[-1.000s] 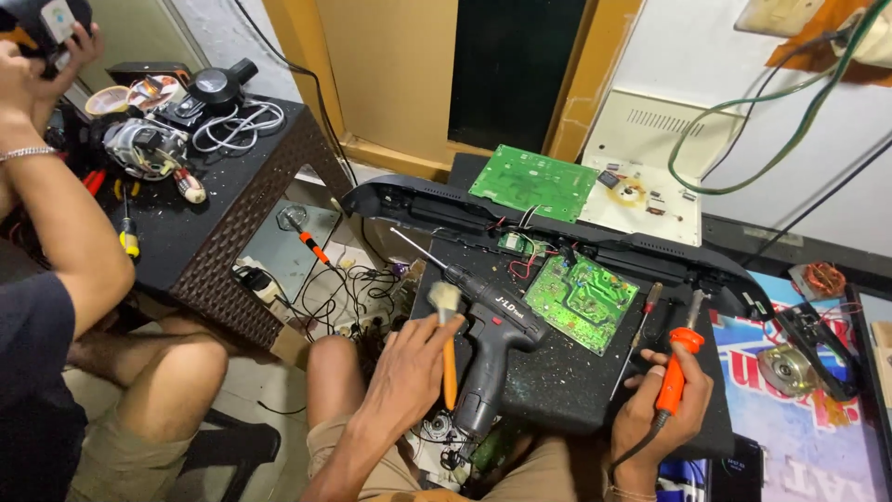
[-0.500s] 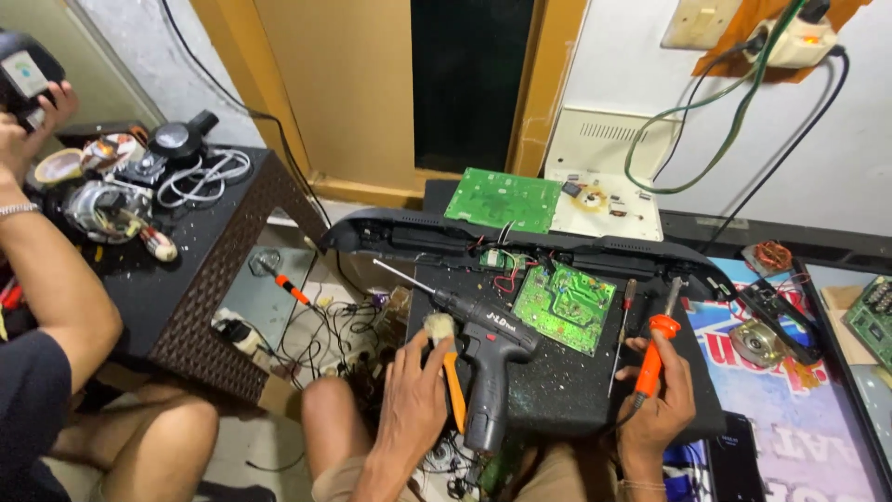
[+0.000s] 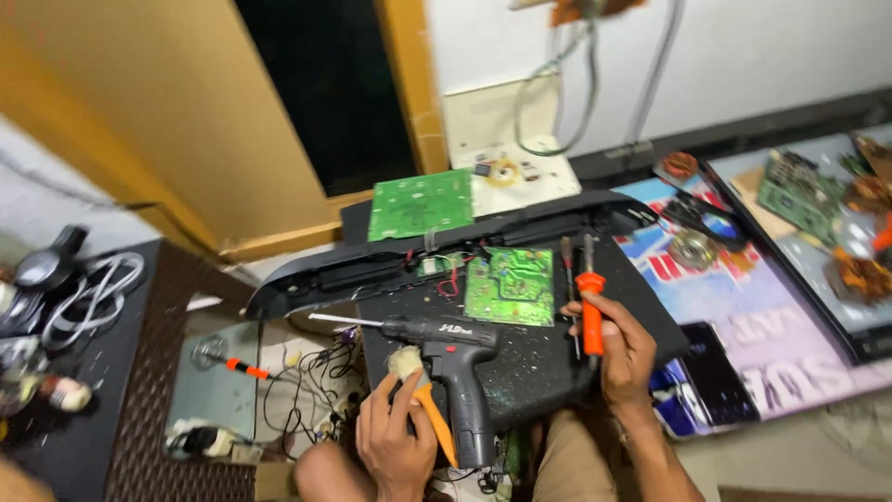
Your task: Soldering components onto a circuit board and using a power screwdriver to assemble an electronic device casing.
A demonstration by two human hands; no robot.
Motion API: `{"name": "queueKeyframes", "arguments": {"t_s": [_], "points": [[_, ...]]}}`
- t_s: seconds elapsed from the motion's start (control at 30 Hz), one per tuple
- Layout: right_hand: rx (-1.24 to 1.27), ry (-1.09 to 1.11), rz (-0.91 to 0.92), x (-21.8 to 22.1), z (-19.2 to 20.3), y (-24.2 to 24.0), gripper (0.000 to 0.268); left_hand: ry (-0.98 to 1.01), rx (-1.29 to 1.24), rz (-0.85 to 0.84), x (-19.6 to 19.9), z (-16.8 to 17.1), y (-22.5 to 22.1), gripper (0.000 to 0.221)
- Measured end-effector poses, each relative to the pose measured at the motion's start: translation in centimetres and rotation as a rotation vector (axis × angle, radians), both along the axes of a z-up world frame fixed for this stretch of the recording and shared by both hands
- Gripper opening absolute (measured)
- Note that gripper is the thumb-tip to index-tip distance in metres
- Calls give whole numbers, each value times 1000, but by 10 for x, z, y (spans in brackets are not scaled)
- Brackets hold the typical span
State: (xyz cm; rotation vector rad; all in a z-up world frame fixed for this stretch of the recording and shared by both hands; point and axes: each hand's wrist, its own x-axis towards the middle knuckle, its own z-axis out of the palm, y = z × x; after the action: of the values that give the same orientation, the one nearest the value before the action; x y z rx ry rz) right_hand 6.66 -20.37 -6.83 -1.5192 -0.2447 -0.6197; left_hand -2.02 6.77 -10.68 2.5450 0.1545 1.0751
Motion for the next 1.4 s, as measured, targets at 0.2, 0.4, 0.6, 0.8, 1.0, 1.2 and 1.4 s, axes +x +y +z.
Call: {"name": "queueKeyframes", "arguments": {"t_s": [0.2,0.4,0.6,0.8,1.0,1.2,1.4], "points": [[-1,34,9,2,7,2,25,-8,-7,44,-1,10,-5,43],[-82,77,-90,9,2,-1,19,-23,2,64,0,9,-4,44],[57,59,-63,16,-10,-8,10,-8,4,40,0,4,-1,43],[43,103,-44,15,-6,-9,7,-46,-5,30,0,8,-2,41],[17,237,-74,16,-8,-10,12,-24,-16,25,-1,6,-2,44],[188,240,-72,19,-2,-11,16,-33,-10,26,-1,5,-2,43],[186,400,-140,25,28,-43,19,-37,-3,36,0,3,-1,43]]}}
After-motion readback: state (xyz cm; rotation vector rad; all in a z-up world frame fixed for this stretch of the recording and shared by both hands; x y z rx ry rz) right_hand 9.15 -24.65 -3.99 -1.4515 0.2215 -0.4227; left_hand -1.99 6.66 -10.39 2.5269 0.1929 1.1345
